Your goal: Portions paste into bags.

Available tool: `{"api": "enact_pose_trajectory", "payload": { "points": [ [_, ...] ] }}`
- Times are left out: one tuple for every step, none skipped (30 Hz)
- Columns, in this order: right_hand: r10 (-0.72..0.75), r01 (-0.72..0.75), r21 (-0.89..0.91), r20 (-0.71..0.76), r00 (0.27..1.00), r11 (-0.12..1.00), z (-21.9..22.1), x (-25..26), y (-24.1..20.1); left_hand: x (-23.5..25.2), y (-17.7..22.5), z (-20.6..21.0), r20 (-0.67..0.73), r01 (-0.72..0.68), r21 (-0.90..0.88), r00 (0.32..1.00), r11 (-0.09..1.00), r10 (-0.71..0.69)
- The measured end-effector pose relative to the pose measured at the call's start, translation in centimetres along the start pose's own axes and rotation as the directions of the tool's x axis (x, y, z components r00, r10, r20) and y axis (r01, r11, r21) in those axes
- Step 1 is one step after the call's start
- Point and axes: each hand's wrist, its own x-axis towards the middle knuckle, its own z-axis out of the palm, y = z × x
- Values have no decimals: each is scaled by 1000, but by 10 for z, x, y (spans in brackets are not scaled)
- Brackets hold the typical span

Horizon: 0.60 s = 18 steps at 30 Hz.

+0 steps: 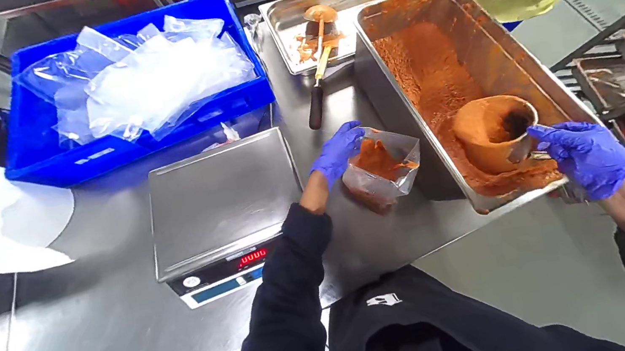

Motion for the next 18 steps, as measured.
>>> {"api": "enact_pose_trajectory", "payload": {
  "points": [
    [-42,42,20,-3,999,999,1,-3,-6,1,0,-1,6,-5,3,1000,1000,5],
    [-89,89,38,1,996,995,1,-8,-13,1,-1,-1,10,-10,-4,1000,1000,10],
    [-146,146,54,5,989,988,0,-14,-22,1,-2,-2,17,-18,-13,1000,1000,18],
    [-204,203,52,4,979,978,0,-21,-32,0,-3,-3,26,-25,-20,999,999,26],
    [-259,259,28,0,966,965,1,-29,-42,-1,-3,-3,30,-33,-24,999,999,34],
    [-315,315,-25,1,949,949,4,-39,-54,-2,-3,-4,34,-38,-21,999,999,39],
    [-371,369,-103,5,929,924,8,-49,-63,-2,-3,-4,37,-41,-9,998,999,41],
    [-433,429,-195,22,901,882,13,-59,-71,-2,-3,-5,40,-37,1,999,999,37],
    [-505,498,-289,57,861,817,20,-68,-77,-1,-3,-6,49,-37,1,998,999,37],
    [-585,581,-380,120,802,719,27,-76,-80,1,-4,-6,55,-34,-3,998,999,34],
    [-665,678,-434,210,717,593,35,-82,-81,2,-3,-6,57,-27,2,998,1000,27],
    [-729,768,-455,309,611,451,44,-86,-81,3,-2,-6,59,-18,3,998,1000,18],
    [-769,834,-462,399,499,301,53,-89,-81,3,-2,-7,64,-17,-7,998,1000,17],
    [-798,885,-447,482,362,131,64,-90,-80,2,-1,-7,67,-25,-32,997,999,27],
    [-797,904,-425,559,228,-39,72,-89,-79,1,-1,-7,69,-39,-68,997,997,43],
    [-777,902,-394,619,116,-179,77,-86,-77,-1,-1,-9,74,-46,-88,996,995,53],
    [-752,887,-361,658,23,-288,81,-83,-75,-1,-1,-9,71,-52,-87,996,995,59],
    [-724,863,-338,688,-46,-375,83,-81,-73,-1,0,-9,66,-54,-69,996,996,58]
  ]
}}
